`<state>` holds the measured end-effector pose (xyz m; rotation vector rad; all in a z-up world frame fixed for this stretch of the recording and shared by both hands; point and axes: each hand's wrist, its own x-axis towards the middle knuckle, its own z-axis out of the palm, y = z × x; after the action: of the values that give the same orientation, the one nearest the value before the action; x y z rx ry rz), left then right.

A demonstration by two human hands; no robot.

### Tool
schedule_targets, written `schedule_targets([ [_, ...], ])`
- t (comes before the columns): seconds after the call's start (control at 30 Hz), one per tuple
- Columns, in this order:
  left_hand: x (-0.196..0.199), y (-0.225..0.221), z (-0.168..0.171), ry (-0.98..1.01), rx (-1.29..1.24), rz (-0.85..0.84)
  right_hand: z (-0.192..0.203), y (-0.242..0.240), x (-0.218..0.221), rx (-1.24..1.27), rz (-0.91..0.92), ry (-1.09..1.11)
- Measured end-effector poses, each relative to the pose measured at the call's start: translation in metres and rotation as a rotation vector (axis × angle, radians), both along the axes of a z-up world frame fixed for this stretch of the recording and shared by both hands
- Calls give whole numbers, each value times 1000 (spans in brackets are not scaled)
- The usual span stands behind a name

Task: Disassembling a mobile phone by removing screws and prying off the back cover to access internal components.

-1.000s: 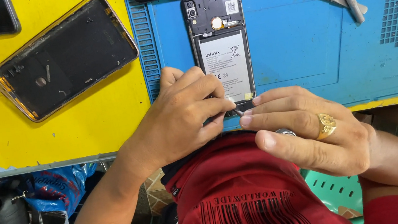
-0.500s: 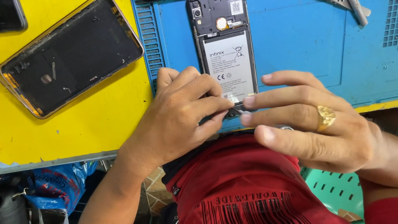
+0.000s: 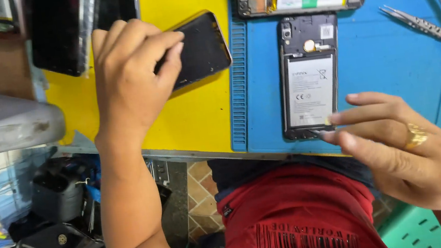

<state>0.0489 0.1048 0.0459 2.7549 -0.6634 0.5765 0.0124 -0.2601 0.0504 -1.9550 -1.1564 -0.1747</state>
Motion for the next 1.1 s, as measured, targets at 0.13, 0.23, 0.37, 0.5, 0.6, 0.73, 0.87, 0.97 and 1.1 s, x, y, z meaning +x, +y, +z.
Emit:
schedule_targets([
  [0.13,7,12,1,39,65,38,-7,-6,0,-33,-28,-24],
  [0.23,13,8,-8,58,99,11,-6,-4,1,5,111,82],
  [0.37,23,-4,-15,39,128,-6,-4,0,-2,-42,-66,-88],
  [0.5,28,-11,-20,81,183,30,-5,1,-3,-13,11,-16],
  [0.6,30,-15,-22,95,176,40,-12,-1,-4,0,-46,-38],
  [0.73,26,-17,-27,197,159,82,-3,4,-2,37,32,34],
  [0.87,17,-19,-29,235,105,119,-10,1,-3,7,-39,-54],
  [0.97,11,-20,-28,228,49,151,-9,2,-2,9,60,41],
  [1.1,4,-30,-23,305,-85,76,-12,5,0,22,8,-33],
])
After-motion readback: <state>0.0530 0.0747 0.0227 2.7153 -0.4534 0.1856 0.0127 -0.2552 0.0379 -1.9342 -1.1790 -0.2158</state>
